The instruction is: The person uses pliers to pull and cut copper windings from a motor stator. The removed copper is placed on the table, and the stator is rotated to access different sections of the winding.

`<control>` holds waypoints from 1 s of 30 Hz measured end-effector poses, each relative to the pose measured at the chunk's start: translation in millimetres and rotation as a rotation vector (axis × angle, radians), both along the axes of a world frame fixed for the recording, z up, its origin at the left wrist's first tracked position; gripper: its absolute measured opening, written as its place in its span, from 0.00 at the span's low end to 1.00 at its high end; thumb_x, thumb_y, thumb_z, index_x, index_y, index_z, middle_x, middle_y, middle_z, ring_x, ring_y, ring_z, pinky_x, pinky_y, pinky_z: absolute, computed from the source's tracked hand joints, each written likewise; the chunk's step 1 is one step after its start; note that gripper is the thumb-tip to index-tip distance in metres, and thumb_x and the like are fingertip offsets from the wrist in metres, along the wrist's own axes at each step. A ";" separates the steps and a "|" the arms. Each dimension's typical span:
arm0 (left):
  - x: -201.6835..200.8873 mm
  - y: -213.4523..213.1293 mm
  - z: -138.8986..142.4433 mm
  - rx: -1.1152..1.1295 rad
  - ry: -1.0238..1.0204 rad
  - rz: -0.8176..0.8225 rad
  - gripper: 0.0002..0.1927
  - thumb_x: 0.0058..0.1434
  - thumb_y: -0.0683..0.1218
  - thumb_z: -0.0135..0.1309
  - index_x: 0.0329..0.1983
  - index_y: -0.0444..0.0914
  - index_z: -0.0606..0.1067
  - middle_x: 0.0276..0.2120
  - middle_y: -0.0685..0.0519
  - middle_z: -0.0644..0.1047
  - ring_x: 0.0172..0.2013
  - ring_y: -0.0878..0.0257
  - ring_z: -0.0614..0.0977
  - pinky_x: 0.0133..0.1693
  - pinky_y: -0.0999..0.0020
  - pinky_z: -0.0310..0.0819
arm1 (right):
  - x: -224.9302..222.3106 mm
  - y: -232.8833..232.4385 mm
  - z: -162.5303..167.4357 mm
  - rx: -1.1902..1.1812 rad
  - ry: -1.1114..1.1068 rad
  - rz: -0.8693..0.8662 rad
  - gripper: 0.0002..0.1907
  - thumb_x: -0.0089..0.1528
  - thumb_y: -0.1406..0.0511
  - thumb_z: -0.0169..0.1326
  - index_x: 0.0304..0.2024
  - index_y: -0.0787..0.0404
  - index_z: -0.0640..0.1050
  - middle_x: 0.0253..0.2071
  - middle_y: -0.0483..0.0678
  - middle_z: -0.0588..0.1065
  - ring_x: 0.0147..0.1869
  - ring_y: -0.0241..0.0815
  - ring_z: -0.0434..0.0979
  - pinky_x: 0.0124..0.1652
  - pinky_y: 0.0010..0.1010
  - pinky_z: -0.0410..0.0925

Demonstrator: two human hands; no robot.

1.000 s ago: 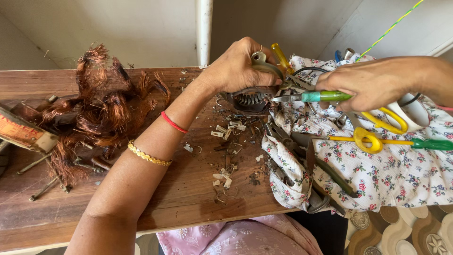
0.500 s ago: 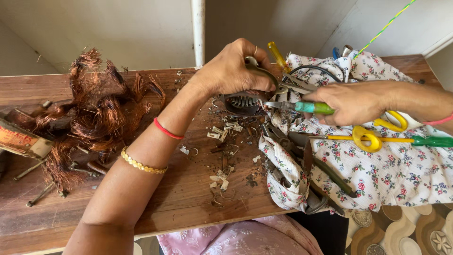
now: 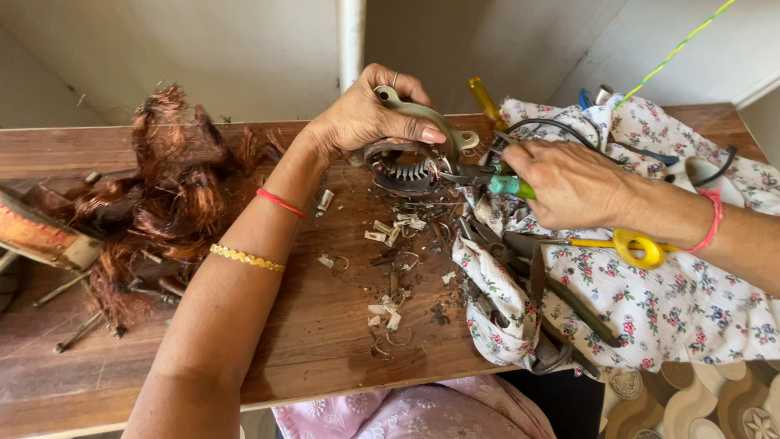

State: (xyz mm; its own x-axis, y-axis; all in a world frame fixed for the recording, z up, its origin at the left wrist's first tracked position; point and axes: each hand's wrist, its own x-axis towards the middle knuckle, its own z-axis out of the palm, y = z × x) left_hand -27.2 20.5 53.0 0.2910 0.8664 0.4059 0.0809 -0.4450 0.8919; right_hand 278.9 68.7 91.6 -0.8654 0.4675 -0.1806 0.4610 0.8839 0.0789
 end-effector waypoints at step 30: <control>33.1 1.4 18.1 -0.065 0.195 0.235 0.12 0.51 0.46 0.73 0.30 0.36 0.83 0.24 0.53 0.83 0.24 0.69 0.81 0.26 0.73 0.74 | 28.9 -16.5 42.8 0.171 -0.223 -0.064 0.32 0.42 0.77 0.54 0.51 0.66 0.75 0.56 0.51 0.67 0.56 0.51 0.71 0.54 0.48 0.68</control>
State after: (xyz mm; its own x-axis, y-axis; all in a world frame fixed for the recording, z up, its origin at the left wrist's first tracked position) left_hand 5.9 21.9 71.1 0.1463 0.9414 0.3038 0.3473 -0.3364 0.8753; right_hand 307.9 52.2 134.3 -0.7807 0.5600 -0.2772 0.4701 0.8186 0.3298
